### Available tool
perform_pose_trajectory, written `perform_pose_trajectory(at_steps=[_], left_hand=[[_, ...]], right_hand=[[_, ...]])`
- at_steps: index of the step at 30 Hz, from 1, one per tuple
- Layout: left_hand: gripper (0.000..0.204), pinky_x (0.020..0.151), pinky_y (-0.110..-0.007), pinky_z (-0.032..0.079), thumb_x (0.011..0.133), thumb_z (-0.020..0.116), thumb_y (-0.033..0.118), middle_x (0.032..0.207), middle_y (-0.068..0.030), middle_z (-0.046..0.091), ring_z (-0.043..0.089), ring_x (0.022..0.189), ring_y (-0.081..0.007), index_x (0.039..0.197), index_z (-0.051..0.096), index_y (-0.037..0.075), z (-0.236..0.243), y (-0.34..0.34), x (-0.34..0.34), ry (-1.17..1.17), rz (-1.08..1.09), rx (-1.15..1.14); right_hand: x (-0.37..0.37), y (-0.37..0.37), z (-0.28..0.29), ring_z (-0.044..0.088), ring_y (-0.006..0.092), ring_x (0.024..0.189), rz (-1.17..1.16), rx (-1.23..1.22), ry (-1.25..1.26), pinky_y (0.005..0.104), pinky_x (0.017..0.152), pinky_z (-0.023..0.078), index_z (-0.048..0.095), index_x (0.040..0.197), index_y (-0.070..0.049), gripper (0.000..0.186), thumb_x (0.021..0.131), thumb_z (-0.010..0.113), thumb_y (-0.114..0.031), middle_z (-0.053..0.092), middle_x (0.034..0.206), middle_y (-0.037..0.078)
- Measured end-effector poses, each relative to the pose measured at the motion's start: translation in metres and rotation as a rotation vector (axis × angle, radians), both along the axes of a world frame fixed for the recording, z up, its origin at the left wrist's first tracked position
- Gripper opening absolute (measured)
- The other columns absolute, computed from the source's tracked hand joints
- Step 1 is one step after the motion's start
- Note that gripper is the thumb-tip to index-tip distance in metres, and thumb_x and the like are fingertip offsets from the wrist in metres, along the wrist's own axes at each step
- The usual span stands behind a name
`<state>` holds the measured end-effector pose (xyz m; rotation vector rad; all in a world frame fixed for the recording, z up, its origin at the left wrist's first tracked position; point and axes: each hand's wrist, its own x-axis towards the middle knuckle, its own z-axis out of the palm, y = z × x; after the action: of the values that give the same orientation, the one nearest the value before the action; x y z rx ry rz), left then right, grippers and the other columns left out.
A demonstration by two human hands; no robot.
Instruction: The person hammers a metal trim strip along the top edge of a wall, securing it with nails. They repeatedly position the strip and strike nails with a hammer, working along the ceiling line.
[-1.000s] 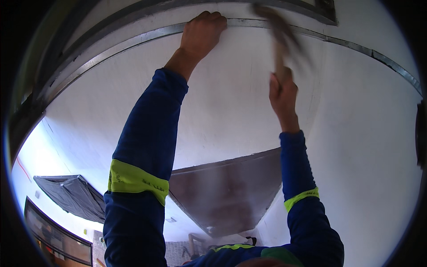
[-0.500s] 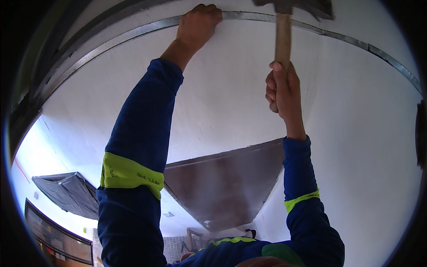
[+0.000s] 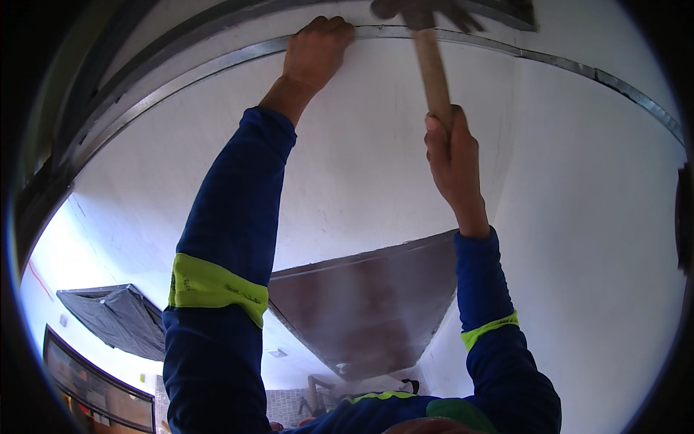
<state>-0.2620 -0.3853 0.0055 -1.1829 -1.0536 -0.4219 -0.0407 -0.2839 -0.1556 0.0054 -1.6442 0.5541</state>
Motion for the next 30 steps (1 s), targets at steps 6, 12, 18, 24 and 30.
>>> perform_pose_trajectory(at_steps=[6,12,18,24,30], left_hand=[[0.003,0.070,-0.035,0.062,0.082,0.071,0.014,0.087,0.0019,0.065,0.066,0.087,-0.0191,0.084,0.069,0.013,0.000,-0.001,0.000,-0.035,0.010,-0.009],[0.009,0.071,-0.036,0.061,0.083,0.076,0.013,0.086,0.0021,0.066,0.066,0.085,-0.0212,0.087,0.067,0.012,-0.001,0.000,0.002,-0.027,0.000,-0.004],[0.010,0.071,-0.037,0.060,0.084,0.076,0.014,0.087,0.0018,0.067,0.067,0.086,-0.0213,0.088,0.068,0.012,-0.001,-0.001,0.000,-0.021,-0.003,0.001],[0.010,0.071,-0.037,0.060,0.084,0.077,0.014,0.087,0.0016,0.067,0.066,0.086,-0.0218,0.088,0.067,0.012,-0.001,0.000,0.002,-0.024,0.005,-0.002],[0.010,0.070,-0.037,0.061,0.085,0.076,0.014,0.087,0.0014,0.067,0.067,0.086,-0.0211,0.087,0.067,0.012,-0.001,0.000,0.000,-0.036,0.014,-0.009]], right_hand=[[-0.032,0.013,0.009,0.048,0.0049,0.054,0.072,0.026,0.297,0.0232,0.049,0.041,0.052,0.109,-0.005,0.028,0.107,0.055,-0.033,0.052,0.067,-0.003],[0.003,0.021,0.008,0.050,0.0057,0.053,-0.113,0.094,-0.019,0.0223,0.046,0.040,0.052,0.107,-0.004,0.031,0.106,0.056,-0.035,0.051,0.066,-0.002],[-0.013,0.016,0.006,0.043,0.0041,0.054,0.176,0.183,0.399,0.0222,0.047,0.039,0.052,0.107,-0.006,0.021,0.106,0.053,-0.027,0.047,0.068,-0.004],[0.002,0.017,0.016,0.057,0.0123,0.055,-0.220,0.060,-0.048,0.0303,0.050,0.046,0.053,0.109,-0.004,0.031,0.107,0.054,-0.034,0.057,0.067,0.004],[0.011,0.005,0.006,0.046,0.0050,0.054,0.218,0.175,0.412,0.0207,0.048,0.039,0.053,0.109,-0.006,0.023,0.107,0.052,-0.029,0.052,0.070,-0.003]])
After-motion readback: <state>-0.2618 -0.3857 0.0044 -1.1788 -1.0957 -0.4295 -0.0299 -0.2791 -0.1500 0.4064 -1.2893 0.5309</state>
